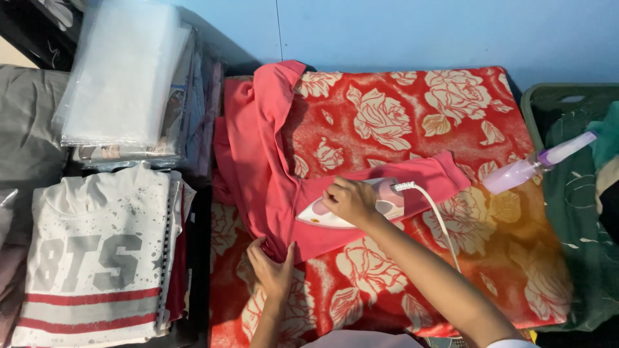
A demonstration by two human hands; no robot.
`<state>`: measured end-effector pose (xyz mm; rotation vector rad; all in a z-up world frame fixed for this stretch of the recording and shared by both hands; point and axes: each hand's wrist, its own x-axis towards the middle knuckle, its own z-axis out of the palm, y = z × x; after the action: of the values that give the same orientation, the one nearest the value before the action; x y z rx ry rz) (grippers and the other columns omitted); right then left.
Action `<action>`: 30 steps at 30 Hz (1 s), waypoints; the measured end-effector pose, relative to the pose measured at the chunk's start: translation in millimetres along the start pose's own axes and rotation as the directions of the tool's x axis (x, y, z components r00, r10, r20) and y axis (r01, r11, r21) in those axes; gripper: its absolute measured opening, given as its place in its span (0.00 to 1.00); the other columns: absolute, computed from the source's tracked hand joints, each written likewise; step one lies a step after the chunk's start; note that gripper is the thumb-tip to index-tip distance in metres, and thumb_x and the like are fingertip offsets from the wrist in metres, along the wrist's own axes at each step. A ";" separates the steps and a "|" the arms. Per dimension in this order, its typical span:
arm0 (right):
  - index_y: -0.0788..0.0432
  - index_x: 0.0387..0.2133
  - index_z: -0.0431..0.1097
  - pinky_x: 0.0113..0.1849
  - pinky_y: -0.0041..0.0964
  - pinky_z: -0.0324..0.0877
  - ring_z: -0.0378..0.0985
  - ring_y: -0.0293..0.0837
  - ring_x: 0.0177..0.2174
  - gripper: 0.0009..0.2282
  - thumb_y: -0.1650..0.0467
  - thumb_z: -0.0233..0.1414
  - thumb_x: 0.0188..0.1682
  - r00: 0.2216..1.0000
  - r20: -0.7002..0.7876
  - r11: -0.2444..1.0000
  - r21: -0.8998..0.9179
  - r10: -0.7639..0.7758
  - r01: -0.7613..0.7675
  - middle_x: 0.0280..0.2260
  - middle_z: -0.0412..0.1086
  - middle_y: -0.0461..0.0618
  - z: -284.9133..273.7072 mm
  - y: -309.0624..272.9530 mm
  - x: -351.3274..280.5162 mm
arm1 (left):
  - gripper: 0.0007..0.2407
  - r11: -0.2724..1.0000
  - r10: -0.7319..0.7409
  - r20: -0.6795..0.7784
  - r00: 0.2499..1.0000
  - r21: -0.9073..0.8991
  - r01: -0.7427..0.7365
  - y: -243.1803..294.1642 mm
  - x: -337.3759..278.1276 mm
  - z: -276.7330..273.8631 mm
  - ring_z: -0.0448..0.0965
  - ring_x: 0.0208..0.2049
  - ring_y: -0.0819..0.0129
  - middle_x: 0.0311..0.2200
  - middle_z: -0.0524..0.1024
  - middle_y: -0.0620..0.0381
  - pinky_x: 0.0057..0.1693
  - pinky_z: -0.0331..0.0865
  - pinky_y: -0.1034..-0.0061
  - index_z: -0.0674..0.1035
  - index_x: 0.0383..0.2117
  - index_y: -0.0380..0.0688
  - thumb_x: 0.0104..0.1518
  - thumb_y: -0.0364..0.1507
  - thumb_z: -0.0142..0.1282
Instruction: The person irons a pink long-sleeved shirt on a floral-patterned surface. They smooth the fabric with their hands, use a spray bottle to dampen the sleeves, and iron the body and sleeves of the shirt with a white iron.
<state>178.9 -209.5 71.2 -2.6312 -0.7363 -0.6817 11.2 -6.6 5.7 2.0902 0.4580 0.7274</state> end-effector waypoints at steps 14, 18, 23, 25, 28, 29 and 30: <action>0.48 0.16 0.74 0.12 0.41 0.57 0.69 0.40 0.15 0.06 0.67 0.59 0.41 0.981 -0.088 0.984 0.013 -0.175 0.177 0.19 0.66 0.37 -15.8 -0.1 -0.1 | 0.26 0.999 0.027 -0.002 1.000 0.022 -0.027 -2.3 -2.5 -2.0 0.73 0.48 0.48 0.44 0.71 0.44 0.58 0.68 0.61 0.71 0.46 0.35 0.45 0.37 0.72; 0.50 0.17 0.75 0.17 0.48 0.61 0.73 0.50 0.17 0.09 0.63 0.57 0.46 0.985 -0.063 0.975 -0.141 0.163 -0.171 0.23 0.72 0.44 12.7 19.5 17.1 | 0.26 1.000 0.010 -0.005 1.000 -0.006 -0.010 -4.6 -3.8 -0.5 0.73 0.48 0.48 0.45 0.71 0.45 0.58 0.67 0.62 0.71 0.46 0.36 0.45 0.35 0.72; 0.51 0.17 0.76 0.18 0.46 0.61 0.75 0.48 0.17 0.12 0.63 0.54 0.48 0.990 0.012 0.987 -0.078 0.143 -0.142 0.23 0.74 0.46 -4.3 5.0 2.3 | 0.26 1.000 -0.005 0.000 1.000 -0.006 0.005 -5.9 -5.1 -0.6 0.74 0.47 0.49 0.44 0.71 0.45 0.58 0.68 0.61 0.72 0.46 0.37 0.45 0.36 0.72; 0.51 0.15 0.72 0.15 0.42 0.57 0.67 0.41 0.13 0.11 0.65 0.58 0.47 0.996 0.015 0.996 0.043 -0.084 0.083 0.20 0.68 0.40 -20.1 -4.6 -8.8 | 0.25 1.000 0.021 -0.018 1.000 -0.013 -0.021 -7.5 -3.9 0.6 0.74 0.47 0.48 0.43 0.71 0.45 0.57 0.68 0.62 0.72 0.46 0.37 0.45 0.36 0.72; 0.52 0.19 0.77 0.16 0.36 0.62 0.69 0.36 0.15 0.10 0.65 0.57 0.49 0.995 0.099 1.000 0.014 -0.018 0.017 0.24 0.75 0.42 -4.8 18.9 -7.9 | 0.26 1.000 0.016 -0.005 1.000 -0.013 -0.016 -7.9 -5.1 0.2 0.74 0.48 0.49 0.45 0.71 0.45 0.58 0.68 0.62 0.71 0.47 0.37 0.46 0.37 0.72; 0.52 0.19 0.77 0.16 0.36 0.62 0.69 0.36 0.15 0.10 0.65 0.57 0.49 0.995 0.103 1.000 0.016 -0.018 0.016 0.24 0.75 0.42 3.1 23.1 -1.1 | 0.26 1.000 0.013 -0.003 1.000 -0.010 -0.013 -8.0 -6.2 -1.0 0.74 0.48 0.49 0.45 0.71 0.45 0.58 0.68 0.62 0.71 0.47 0.37 0.46 0.37 0.72; 0.49 0.18 0.75 0.17 0.43 0.62 0.72 0.46 0.16 0.09 0.63 0.57 0.46 0.993 0.004 0.987 -0.105 0.118 -0.117 0.24 0.74 0.43 10.9 28.4 7.5 | 0.26 1.000 0.000 0.006 1.000 -0.017 0.000 -7.5 -5.5 -1.0 0.74 0.48 0.49 0.45 0.70 0.45 0.58 0.68 0.62 0.71 0.47 0.37 0.46 0.36 0.72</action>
<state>204.2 -225.1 61.0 -2.7494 -0.5561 -0.6917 5.9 -4.7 -1.9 2.0755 0.4473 0.7223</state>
